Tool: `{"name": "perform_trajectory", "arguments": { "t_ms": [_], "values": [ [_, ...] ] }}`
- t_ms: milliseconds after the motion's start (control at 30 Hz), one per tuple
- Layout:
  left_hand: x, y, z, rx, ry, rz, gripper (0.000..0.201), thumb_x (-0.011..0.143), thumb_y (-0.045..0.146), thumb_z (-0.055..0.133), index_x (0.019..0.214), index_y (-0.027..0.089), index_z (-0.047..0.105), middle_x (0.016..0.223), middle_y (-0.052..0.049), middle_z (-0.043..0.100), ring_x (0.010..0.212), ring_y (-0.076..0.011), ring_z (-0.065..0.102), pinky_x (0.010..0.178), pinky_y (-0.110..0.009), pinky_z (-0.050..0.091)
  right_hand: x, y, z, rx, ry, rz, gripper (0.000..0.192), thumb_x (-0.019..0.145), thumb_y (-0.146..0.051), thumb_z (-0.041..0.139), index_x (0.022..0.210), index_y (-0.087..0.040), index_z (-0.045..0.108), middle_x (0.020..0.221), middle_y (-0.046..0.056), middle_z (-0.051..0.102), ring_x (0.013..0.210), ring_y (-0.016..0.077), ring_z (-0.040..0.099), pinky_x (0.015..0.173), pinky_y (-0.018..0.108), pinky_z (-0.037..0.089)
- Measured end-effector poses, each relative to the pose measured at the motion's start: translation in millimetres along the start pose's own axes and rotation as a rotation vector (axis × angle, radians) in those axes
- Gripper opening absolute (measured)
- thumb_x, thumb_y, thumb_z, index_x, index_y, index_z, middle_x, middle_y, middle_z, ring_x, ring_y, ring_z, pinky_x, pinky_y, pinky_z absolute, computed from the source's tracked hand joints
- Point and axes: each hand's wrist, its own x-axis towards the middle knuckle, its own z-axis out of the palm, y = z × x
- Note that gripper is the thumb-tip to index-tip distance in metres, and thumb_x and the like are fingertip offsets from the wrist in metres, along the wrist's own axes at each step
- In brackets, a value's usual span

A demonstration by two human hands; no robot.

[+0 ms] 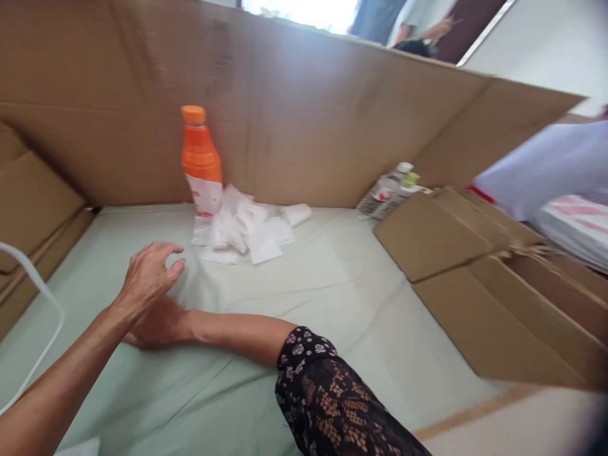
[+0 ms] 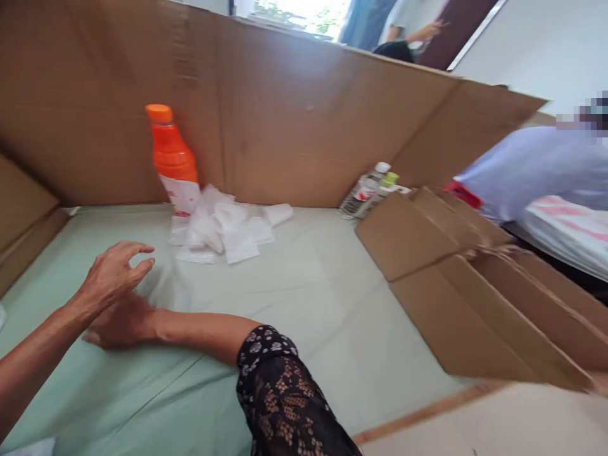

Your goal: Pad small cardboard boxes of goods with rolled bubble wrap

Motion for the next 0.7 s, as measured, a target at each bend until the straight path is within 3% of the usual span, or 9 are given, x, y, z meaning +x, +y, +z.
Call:
{"name": "perform_trajectory", "arguments": {
  "t_ms": [100, 200, 267, 367, 500, 567, 600, 633, 700],
  "values": [
    [-10.0, 20.2, 35.4, -0.012, -0.171, 0.090, 0.041, 0.084, 0.033, 0.046, 0.110, 0.015, 0.072, 0.114, -0.016, 0.071, 0.100, -0.0313, 0.067, 0.093, -0.043, 0.050, -106.8, 18.9, -7.1, -0.283, 0.044, -0.034, 0.038, 0.101, -0.039, 0.050, 0.133, -0.023, 0.060, 0.145, 0.002, 0.057, 0.137, 0.0211, 0.045, 0.114, 0.035, 0.037],
    [-31.5, 51.4, 66.8, 0.018, -0.154, 0.198, 0.044, 0.087, 0.035, 0.045, 0.114, 0.012, 0.072, 0.123, -0.019, 0.068, 0.109, -0.0352, 0.064, 0.096, -0.046, 0.048, -226.8, 38.6, -37.9, -0.349, 0.065, 0.153, 0.037, 0.099, -0.040, 0.055, 0.131, -0.022, 0.061, 0.147, 0.006, 0.056, 0.136, 0.0223, 0.048, 0.109, 0.038, 0.042],
    [-49.9, 75.2, 82.5, 0.085, -0.087, 0.227, 0.049, 0.090, 0.039, 0.044, 0.121, 0.010, 0.069, 0.129, -0.021, 0.063, 0.112, -0.0385, 0.061, 0.098, -0.051, 0.046, -303.5, 43.5, -72.1, -0.438, 0.145, 0.398, 0.027, 0.094, -0.030, 0.060, 0.117, -0.018, 0.068, 0.140, 0.012, 0.061, 0.130, 0.0264, 0.054, 0.106, 0.042, 0.044],
    [-76.6, 109.5, 94.3, 0.154, -0.034, 0.248, 0.051, 0.090, 0.043, 0.047, 0.126, 0.011, 0.066, 0.136, -0.023, 0.059, 0.115, -0.0407, 0.058, 0.101, -0.059, 0.040, -407.0, 31.9, -135.6, -0.722, 0.464, 0.717, 0.029, 0.092, -0.017, 0.054, 0.118, -0.016, 0.066, 0.137, 0.017, 0.062, 0.130, 0.0303, 0.055, 0.103, 0.048, 0.044],
    [-101.3, 144.7, 92.3, 0.126, -0.080, 0.255, 0.047, 0.089, 0.039, 0.053, 0.125, 0.013, 0.065, 0.140, -0.024, 0.055, 0.122, -0.0405, 0.055, 0.103, -0.061, 0.037, -530.8, 9.8, -212.6, -1.085, 0.667, 1.086, 0.052, 0.093, -0.036, 0.057, 0.139, -0.014, 0.053, 0.144, 0.025, 0.054, 0.134, 0.0433, 0.050, 0.094, 0.058, 0.041],
    [-109.4, 155.7, 89.1, 0.057, -0.104, 0.246, 0.044, 0.087, 0.035, 0.056, 0.123, 0.012, 0.066, 0.139, -0.025, 0.056, 0.123, -0.0408, 0.054, 0.105, -0.062, 0.035, -583.3, 11.8, -234.5, -1.153, 0.600, 1.164, 0.047, 0.093, -0.052, 0.053, 0.126, -0.020, 0.063, 0.112, 0.023, 0.070, 0.103, 0.0416, 0.066, 0.076, 0.054, 0.043],
    [-113.1, 159.5, 87.9, 0.018, -0.109, 0.242, 0.043, 0.086, 0.034, 0.057, 0.122, 0.011, 0.066, 0.139, -0.025, 0.056, 0.123, -0.0412, 0.054, 0.105, -0.063, 0.035, -604.0, 15.3, -240.2, -1.135, 0.562, 1.122, 0.037, 0.092, -0.057, 0.053, 0.106, -0.028, 0.070, 0.080, 0.014, 0.071, 0.074, 0.0345, 0.068, 0.065, 0.047, 0.042],
    [-116.8, 162.3, 86.9, -0.016, -0.112, 0.237, 0.042, 0.086, 0.032, 0.058, 0.121, 0.011, 0.067, 0.138, -0.025, 0.057, 0.123, -0.0414, 0.054, 0.106, -0.064, 0.034, -619.6, 19.0, -242.7, -1.112, 0.558, 1.108, 0.029, 0.088, -0.058, 0.058, 0.084, -0.032, 0.069, 0.055, 0.005, 0.061, 0.050, 0.0265, 0.058, 0.056, 0.042, 0.038],
    [-124.5, 164.8, 85.7, -0.062, -0.115, 0.234, 0.039, 0.085, 0.031, 0.058, 0.118, 0.012, 0.068, 0.137, -0.024, 0.058, 0.124, -0.0409, 0.054, 0.108, -0.064, 0.034, -633.7, 21.1, -240.4, -1.032, 0.524, 1.084, 0.034, 0.085, -0.052, 0.065, 0.058, -0.032, 0.056, 0.035, -0.004, 0.040, 0.028, 0.0156, 0.031, 0.045, 0.033, 0.026]
  ]
}}
